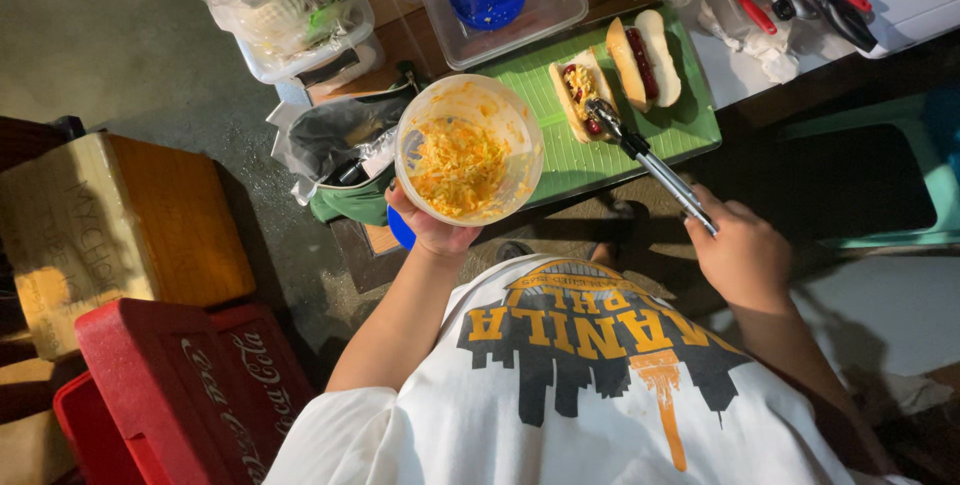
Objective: The person places cooked sausages into buns, adds a yellow condiment from a container using tongs, and grates cheese onto the hot dogs. They handle the buns and sausages with gloved hands and use tongs to apply the condiment.
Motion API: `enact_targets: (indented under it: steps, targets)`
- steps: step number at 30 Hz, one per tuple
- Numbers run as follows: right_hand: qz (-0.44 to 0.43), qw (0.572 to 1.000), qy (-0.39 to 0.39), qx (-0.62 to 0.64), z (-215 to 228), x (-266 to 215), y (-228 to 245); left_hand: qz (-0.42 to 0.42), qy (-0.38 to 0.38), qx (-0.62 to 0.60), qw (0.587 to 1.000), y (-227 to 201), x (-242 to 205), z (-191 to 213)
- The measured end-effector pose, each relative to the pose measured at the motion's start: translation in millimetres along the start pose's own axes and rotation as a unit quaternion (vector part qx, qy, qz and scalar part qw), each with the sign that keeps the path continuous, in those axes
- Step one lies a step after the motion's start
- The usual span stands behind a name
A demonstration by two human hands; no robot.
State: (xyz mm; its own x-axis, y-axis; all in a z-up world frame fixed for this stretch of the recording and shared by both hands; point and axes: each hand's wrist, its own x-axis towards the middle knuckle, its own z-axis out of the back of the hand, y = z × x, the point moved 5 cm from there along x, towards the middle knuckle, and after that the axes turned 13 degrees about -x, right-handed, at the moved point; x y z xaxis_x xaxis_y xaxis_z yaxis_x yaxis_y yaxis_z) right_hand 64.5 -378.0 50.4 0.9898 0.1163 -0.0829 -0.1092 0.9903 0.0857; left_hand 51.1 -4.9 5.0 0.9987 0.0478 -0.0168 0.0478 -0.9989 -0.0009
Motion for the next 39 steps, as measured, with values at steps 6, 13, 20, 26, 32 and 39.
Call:
enact_targets:
  steps: [6, 13, 20, 26, 32, 39]
  targets:
    - [-0.003, 1.000, -0.018, -0.002, 3, 0, 1, 0.011, 0.013, -0.004, 1.000, 3, 0, -2]
    - [-0.017, 1.000, 0.008, 0.017, -1, -9, 0, 0.007, 0.007, 0.003, 1.000, 3, -1, -3]
    - [-0.007, 0.997, -0.077, -0.004, -1, -2, -2, -0.003, -0.010, 0.031, 0.999, 6, 0, -5]
    - [-0.016, 1.000, 0.003, -0.027, -3, -4, -3, -0.008, -0.013, 0.037, 0.999, 8, 1, -11]
    - [-0.001, 1.000, -0.015, 0.008, 6, -12, 0, 0.009, 0.014, 0.028, 0.999, 14, 2, -13]
    - [-0.006, 1.000, -0.024, -0.007, -8, 18, 12, 0.011, 0.008, 0.041, 0.999, 21, 8, -15]
